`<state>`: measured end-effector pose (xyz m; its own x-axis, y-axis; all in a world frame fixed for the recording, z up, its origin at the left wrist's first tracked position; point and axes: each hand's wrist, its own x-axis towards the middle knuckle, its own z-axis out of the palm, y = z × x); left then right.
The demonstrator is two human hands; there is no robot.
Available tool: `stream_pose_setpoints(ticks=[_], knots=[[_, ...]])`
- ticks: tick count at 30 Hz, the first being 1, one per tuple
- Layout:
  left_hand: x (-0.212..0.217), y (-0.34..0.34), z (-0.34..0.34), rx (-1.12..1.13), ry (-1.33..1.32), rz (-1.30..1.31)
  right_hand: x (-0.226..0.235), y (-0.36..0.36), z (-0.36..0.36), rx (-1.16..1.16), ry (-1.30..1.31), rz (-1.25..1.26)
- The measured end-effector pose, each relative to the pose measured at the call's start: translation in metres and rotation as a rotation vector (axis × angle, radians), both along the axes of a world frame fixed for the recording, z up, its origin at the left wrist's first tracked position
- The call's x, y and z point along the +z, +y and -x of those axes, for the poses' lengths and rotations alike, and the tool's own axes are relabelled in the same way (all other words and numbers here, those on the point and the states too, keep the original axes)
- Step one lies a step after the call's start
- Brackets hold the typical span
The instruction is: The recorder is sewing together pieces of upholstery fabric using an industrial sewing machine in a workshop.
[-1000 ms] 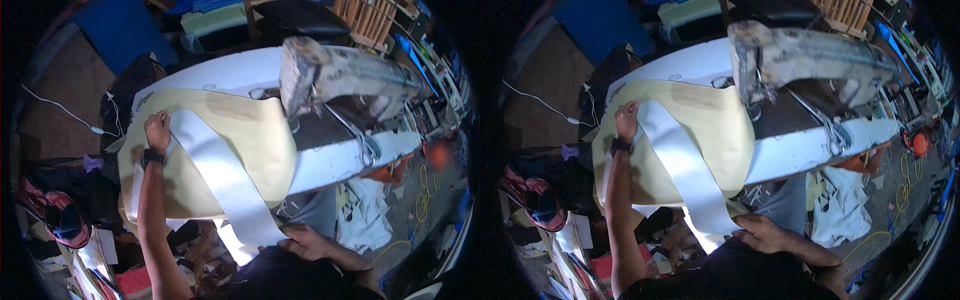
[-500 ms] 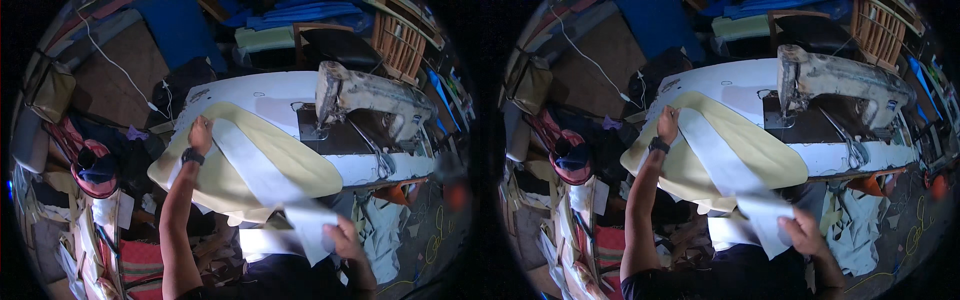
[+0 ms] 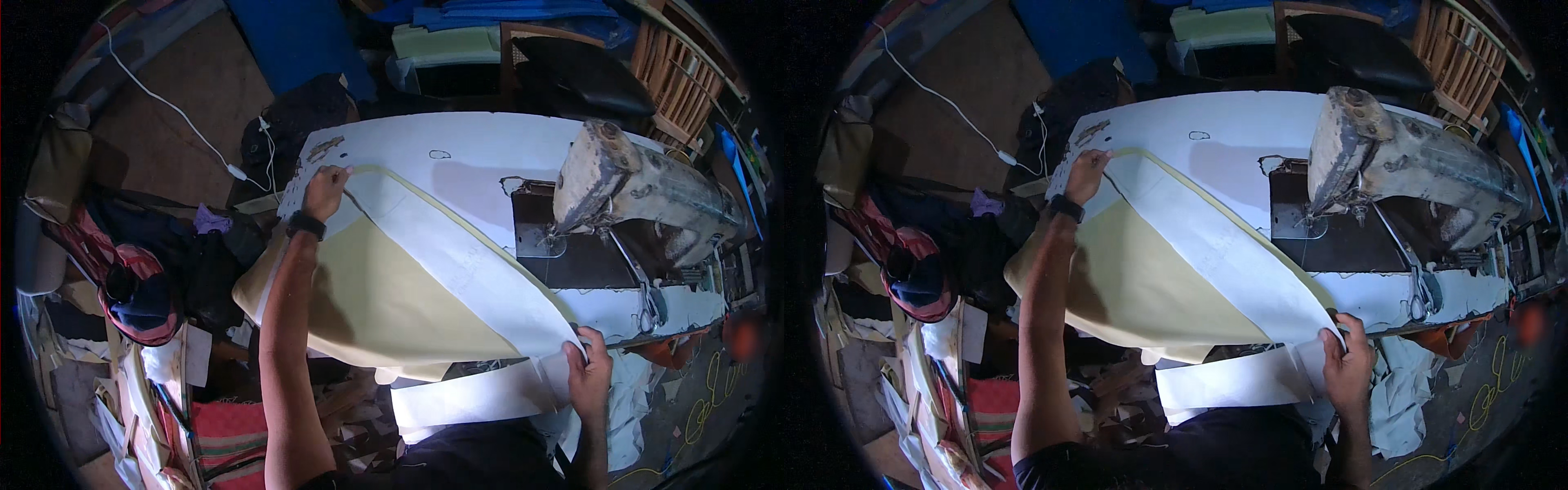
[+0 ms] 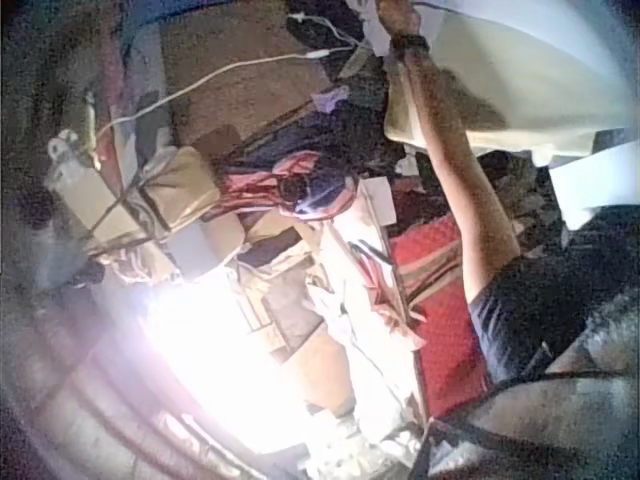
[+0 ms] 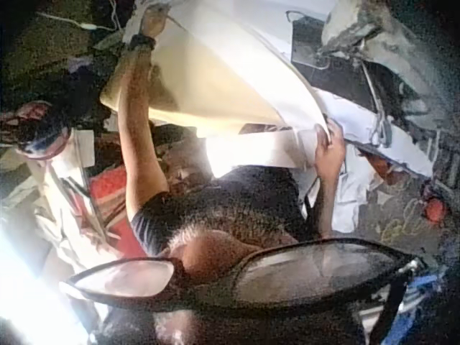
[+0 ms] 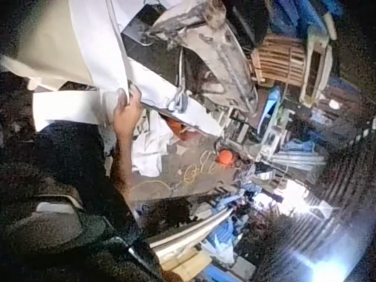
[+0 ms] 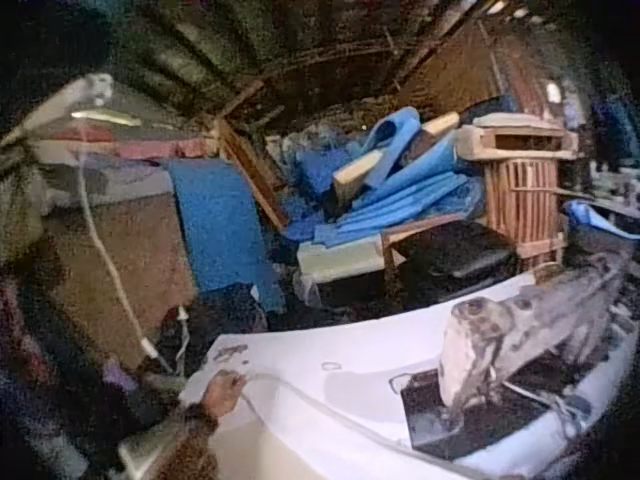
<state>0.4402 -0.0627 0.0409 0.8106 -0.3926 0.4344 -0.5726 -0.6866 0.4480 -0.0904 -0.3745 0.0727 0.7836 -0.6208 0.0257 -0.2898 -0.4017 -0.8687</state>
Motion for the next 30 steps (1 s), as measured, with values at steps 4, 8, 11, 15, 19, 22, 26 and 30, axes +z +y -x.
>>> stream_pose_setpoints(ticks=[4,8,11,15,19,22,26,30], knots=[[0.003,0.004,0.009,-0.088,0.041,0.025,-0.001,-0.012,-0.002,0.024,-0.029,0.080],[0.004,0.019,0.018,0.050,0.102,0.134,-0.003,-0.010,-0.007,0.030,0.036,0.095],[0.020,0.009,0.037,0.133,0.102,-0.113,-0.004,-0.012,-0.006,0.022,0.017,0.081],[0.010,0.017,0.035,0.016,0.020,0.044,0.010,-0.007,-0.010,0.044,0.006,0.128],[-0.010,0.022,0.014,-0.231,-0.004,0.443,0.012,-0.004,-0.014,0.057,-0.001,0.068],[0.005,-0.015,0.015,0.170,0.004,0.079,0.007,-0.013,-0.009,0.060,0.061,0.070],[-0.001,-0.003,0.006,0.176,-0.020,0.034,0.022,-0.005,-0.022,0.067,0.175,0.214],[-0.017,-0.012,0.000,0.136,-0.093,0.179,0.015,-0.009,-0.022,0.015,0.178,0.385]])
